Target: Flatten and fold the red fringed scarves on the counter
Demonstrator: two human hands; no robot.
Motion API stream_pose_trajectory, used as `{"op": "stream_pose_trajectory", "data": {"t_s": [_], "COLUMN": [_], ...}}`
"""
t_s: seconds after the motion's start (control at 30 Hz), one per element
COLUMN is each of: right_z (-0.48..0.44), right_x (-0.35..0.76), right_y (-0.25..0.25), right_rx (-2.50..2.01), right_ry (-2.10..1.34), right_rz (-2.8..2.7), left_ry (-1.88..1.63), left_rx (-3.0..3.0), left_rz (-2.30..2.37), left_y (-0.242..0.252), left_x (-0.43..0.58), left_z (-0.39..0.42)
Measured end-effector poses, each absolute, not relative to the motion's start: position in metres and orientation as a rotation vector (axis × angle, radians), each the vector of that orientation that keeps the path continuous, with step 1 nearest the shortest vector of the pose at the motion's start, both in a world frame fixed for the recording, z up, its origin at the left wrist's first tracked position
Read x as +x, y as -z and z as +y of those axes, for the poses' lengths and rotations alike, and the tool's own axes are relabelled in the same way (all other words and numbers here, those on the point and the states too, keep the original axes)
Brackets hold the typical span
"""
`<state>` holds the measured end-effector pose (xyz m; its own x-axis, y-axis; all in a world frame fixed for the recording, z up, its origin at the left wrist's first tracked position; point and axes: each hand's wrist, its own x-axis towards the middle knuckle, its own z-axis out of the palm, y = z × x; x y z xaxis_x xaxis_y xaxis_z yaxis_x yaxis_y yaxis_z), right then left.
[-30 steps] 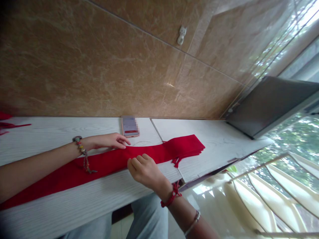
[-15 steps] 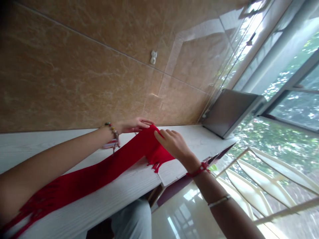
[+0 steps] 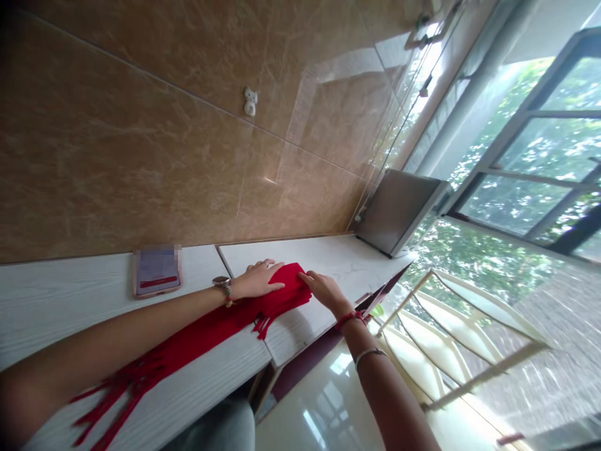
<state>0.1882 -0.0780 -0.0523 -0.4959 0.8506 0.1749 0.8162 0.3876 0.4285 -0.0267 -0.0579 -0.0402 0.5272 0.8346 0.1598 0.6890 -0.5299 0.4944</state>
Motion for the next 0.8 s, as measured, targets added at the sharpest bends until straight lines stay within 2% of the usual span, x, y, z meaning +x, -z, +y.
{"op": "stream_pose_trajectory", "data": {"t_s": [0.2,0.4,0.47,0.63,0.8], "right_z": [-0.075,-0.069,-0.068,-0.073,-0.079], "right_x": [0.194,0.198,0.2,0.2,0.198], "right_y": [0.047,0.033,0.04,0.067,0.063], "right_rx": [1.579,1.632,1.667,1.67,1.634], "right_ry": [-0.804,-1.193,-1.149,-0.717,-0.77], "right_rz": [2.535,2.649,2.62,2.648,2.74], "left_ry": [-0.488,-0.576,-0.615,-0.693,-0.642], "left_rx": [2.661,2.748,2.786,2.861,2.889], "left_rz": [1.347,1.417,1.445,1.511,1.546], "left_y": [0.059,0.053,0.054,0.061,0.072], "left_x": [-0.054,-0.053,-0.05,-0.044,-0.051], "left_z": [-0.11,-0.123,-0.125,-0.131,-0.14]}}
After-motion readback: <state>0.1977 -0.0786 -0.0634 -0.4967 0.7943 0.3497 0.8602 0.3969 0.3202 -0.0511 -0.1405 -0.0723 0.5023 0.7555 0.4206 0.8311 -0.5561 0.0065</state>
